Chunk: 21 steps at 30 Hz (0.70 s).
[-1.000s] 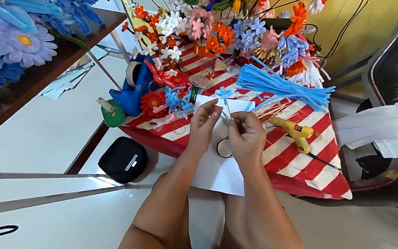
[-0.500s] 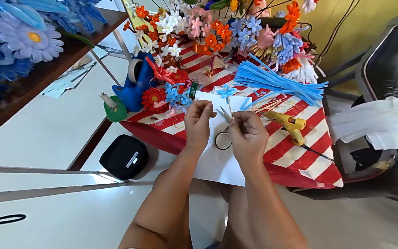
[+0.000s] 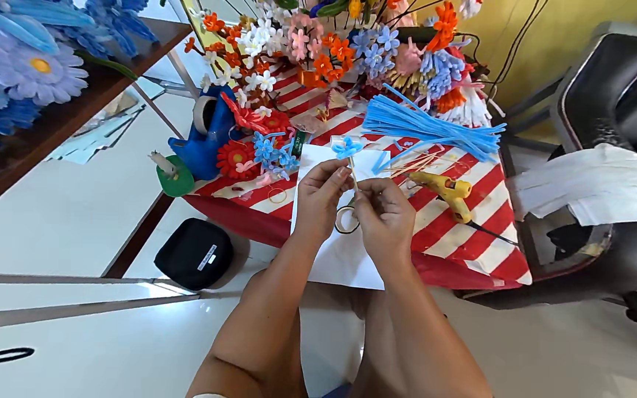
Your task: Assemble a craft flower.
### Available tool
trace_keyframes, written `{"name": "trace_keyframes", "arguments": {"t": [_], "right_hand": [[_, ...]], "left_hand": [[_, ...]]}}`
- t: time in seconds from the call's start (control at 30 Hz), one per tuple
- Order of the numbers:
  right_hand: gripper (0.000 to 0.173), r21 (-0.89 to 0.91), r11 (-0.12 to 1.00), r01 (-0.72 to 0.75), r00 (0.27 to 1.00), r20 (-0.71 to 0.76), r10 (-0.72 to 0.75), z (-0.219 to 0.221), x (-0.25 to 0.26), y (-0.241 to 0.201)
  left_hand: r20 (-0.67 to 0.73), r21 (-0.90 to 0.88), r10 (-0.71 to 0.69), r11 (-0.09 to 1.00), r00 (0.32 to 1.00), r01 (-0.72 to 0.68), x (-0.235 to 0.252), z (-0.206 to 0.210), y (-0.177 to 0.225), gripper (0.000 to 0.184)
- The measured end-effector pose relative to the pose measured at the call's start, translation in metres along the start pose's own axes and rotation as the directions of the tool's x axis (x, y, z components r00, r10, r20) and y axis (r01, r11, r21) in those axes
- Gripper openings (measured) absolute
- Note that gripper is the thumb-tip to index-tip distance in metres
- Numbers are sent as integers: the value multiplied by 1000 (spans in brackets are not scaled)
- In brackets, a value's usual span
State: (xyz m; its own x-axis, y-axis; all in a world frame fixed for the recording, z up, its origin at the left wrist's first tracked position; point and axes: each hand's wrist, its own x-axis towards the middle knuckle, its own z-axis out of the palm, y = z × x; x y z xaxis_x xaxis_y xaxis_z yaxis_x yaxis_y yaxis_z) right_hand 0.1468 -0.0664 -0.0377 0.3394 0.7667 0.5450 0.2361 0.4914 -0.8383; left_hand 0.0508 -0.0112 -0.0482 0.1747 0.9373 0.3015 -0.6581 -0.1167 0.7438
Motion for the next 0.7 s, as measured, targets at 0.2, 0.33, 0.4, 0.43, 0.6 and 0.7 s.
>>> {"name": "trace_keyframes", "arguments": {"t": [0.2, 0.33, 0.4, 0.43, 0.6, 0.7], "right_hand": [[13, 12, 1000, -22, 1000, 4, 22, -1, 0, 0], [13, 11, 1000, -27, 1000, 2, 27, 0, 0, 1], [13, 13, 999, -31, 1000, 3, 31, 0, 0, 0], [13, 16, 999, -31, 1000, 5, 31, 1, -1, 0], [12, 38, 999, -31, 999, 13, 30, 2, -1, 0], [12, 41, 998, -40, 999, 14, 40, 3, -2, 0]], "left_hand": [[-6, -48, -20, 999, 1000, 19, 0, 1, 1, 18], [8, -68, -16, 998, 1000, 16, 0, 0, 1, 16], [9, -82, -20, 996, 1000, 21, 0, 0, 2, 16], [7, -85, -28, 996, 1000, 28, 0, 0, 3, 16], [-7, -99, -69, 993, 998, 67, 1, 0, 4, 18], [7, -101, -62, 993, 998, 62, 0, 0, 4, 19]]}}
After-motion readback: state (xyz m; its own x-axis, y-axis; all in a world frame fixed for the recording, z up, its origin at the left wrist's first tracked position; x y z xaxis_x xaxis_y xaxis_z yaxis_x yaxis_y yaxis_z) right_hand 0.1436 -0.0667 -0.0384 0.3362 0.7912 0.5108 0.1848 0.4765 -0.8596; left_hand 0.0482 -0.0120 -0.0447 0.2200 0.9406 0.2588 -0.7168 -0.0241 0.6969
